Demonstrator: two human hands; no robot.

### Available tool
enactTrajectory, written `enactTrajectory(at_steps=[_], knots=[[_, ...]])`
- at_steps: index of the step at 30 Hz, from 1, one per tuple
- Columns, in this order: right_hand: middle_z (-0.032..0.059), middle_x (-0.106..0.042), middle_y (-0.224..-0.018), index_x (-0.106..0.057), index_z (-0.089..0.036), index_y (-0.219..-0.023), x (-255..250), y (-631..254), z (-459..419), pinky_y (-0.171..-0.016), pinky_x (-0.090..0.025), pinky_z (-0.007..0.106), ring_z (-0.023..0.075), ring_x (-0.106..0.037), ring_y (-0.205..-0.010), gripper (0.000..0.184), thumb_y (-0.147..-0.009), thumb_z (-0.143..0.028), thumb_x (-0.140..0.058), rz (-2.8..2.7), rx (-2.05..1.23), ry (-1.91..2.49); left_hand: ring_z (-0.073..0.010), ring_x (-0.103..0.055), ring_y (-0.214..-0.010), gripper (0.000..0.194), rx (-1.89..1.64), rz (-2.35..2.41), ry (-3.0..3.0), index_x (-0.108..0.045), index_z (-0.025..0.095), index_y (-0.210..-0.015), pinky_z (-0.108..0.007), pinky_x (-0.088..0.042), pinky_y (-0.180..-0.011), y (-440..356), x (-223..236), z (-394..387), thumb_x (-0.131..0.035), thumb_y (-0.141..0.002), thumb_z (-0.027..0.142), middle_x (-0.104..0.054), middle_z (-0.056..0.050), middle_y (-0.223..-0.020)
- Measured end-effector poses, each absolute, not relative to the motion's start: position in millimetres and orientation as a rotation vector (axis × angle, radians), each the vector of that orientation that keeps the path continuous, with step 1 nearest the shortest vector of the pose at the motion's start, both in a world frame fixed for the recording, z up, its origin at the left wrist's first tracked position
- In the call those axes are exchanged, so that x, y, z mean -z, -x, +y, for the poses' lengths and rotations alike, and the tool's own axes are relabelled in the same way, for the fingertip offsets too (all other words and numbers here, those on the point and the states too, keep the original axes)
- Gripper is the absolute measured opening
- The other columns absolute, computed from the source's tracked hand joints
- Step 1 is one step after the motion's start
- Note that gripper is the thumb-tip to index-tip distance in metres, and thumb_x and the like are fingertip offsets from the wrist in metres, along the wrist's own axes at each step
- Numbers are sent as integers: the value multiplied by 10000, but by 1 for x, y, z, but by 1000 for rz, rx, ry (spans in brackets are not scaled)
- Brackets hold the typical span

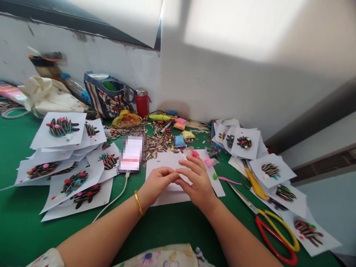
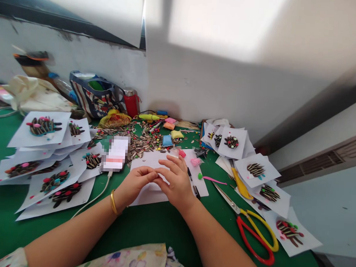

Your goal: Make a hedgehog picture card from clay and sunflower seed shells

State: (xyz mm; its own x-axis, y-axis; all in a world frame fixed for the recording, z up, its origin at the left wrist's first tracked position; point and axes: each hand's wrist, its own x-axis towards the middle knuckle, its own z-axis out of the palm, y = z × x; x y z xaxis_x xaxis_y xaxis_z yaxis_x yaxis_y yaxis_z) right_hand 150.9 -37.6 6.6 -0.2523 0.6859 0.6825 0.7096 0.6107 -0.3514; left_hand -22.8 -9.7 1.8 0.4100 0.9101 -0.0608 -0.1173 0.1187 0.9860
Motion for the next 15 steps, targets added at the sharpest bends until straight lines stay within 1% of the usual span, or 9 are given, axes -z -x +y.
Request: enactTrajectory(at_steps=[2, 4, 7, 10, 12, 15], knots=[[68, -657, -1188, -674, -237, -1060, -6, -151, -37, -1059, -389, 516, 274, -486, -1242, 236, -856, -356, -664, -1972, -10, 1085, -171, -611, -689, 233, -922, 896, -1270, -714, 142, -708, -287, -471, -704, 23, -3, -9, -736, -746, 371, -694, -40, -702], [69, -662, -1170, -682, -240, -1036, -6, -151, -37, -1042, -407, 508, 277, -490, -1234, 216, -852, -353, -670, -1959, -57, 1071, -164, -609, -679, 234, -919, 912, -1300, -709, 144, -700, -276, -474, -689, 24, -2, -9, -737, -741, 372, -692, -32, -690], [57, -676, -1122, -698, -253, -986, -6, -151, -37, -1036, -414, 497, 266, -504, -1217, 132, -863, -287, -660, -1922, -104, 1060, -181, -648, -737, 266, -881, 845, -1252, -716, 135, -760, -295, -502, -746, 24, -2, -10, -696, -783, 399, -720, -53, -749], [51, -685, -1082, -698, -256, -966, -8, -150, -38, -1029, -423, 484, 251, -522, -1190, 120, -863, -218, -651, -1874, -116, 1059, -198, -671, -822, 288, -874, 779, -1205, -720, 131, -855, -324, -515, -820, 24, -2, -10, -660, -819, 411, -737, -75, -838], [51, -689, -1062, -694, -250, -935, -8, -149, -38, -1021, -431, 479, 248, -530, -1177, 104, -856, -197, -651, -1850, -120, 1059, -196, -667, -840, 276, -899, 806, -1243, -719, 137, -883, -316, -516, -821, 23, -2, -10, -690, -795, 397, -738, -73, -870], [55, -690, -1055, -680, -240, -895, -7, -149, -37, -1017, -434, 485, 253, -530, -1177, 77, -850, -187, -646, -1830, -125, 1061, -189, -657, -813, 268, -943, 889, -1340, -719, 147, -865, -297, -516, -777, 22, -1, -10, -736, -744, 386, -737, -60, -863]])
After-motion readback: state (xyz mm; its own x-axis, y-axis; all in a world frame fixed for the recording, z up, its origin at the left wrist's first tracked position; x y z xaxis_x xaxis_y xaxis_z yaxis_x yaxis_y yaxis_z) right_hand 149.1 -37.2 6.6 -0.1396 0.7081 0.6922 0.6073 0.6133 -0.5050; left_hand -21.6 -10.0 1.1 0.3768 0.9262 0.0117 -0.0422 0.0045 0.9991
